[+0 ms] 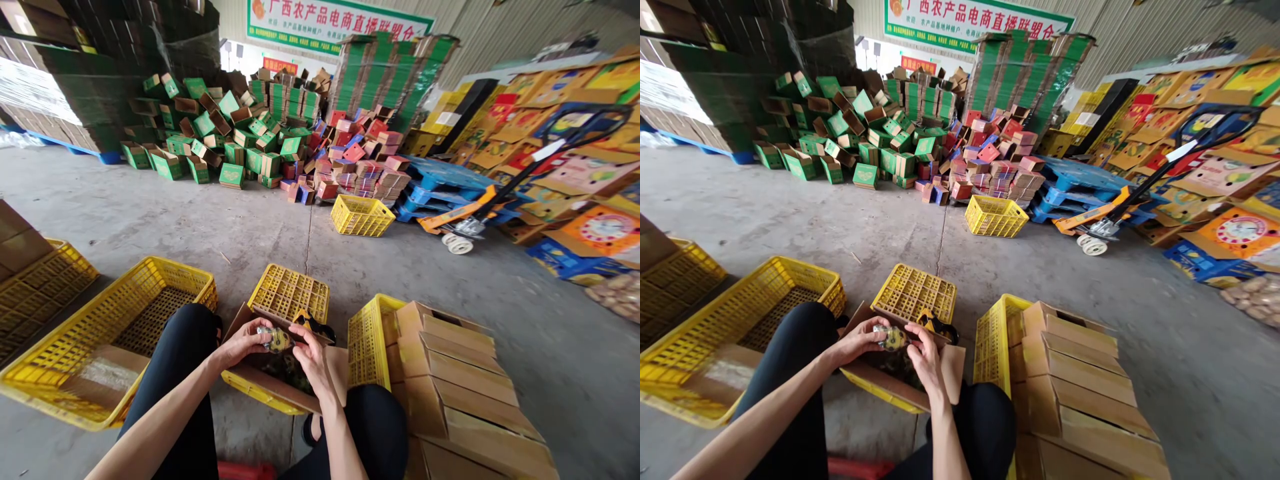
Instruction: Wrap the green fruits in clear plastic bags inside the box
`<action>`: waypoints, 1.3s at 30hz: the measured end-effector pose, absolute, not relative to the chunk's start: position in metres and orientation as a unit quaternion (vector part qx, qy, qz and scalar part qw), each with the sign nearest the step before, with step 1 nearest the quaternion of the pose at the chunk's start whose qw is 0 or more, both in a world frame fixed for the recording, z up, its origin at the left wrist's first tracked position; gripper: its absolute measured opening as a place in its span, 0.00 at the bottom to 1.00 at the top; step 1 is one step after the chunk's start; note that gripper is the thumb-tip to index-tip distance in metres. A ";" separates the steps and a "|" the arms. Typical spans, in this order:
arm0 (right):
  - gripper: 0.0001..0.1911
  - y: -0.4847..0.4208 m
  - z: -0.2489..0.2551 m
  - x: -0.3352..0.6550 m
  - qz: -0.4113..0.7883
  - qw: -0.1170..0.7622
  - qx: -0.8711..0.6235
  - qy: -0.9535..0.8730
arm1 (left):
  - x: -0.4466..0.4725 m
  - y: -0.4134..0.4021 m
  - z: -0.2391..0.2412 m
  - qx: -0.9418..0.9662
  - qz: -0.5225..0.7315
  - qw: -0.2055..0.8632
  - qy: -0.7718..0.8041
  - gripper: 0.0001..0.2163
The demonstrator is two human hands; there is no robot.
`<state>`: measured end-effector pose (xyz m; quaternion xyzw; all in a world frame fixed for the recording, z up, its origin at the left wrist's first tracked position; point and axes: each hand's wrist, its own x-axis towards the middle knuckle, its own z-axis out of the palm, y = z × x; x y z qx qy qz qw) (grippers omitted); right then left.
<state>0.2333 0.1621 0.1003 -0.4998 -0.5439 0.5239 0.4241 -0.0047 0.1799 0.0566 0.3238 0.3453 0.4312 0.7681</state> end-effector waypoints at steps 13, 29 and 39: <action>0.29 0.159 0.095 0.224 0.647 0.403 -0.445 -0.470 | -0.004 0.181 0.059 0.432 0.412 0.749 0.288 0.32; 0.13 0.181 0.061 0.238 0.508 0.298 -0.545 -0.597 | -0.013 0.190 0.044 0.491 0.411 0.565 0.520 0.25; 0.16 0.178 0.047 0.217 0.389 0.168 -0.497 -0.758 | -0.013 0.188 0.021 0.583 0.406 0.435 0.553 0.24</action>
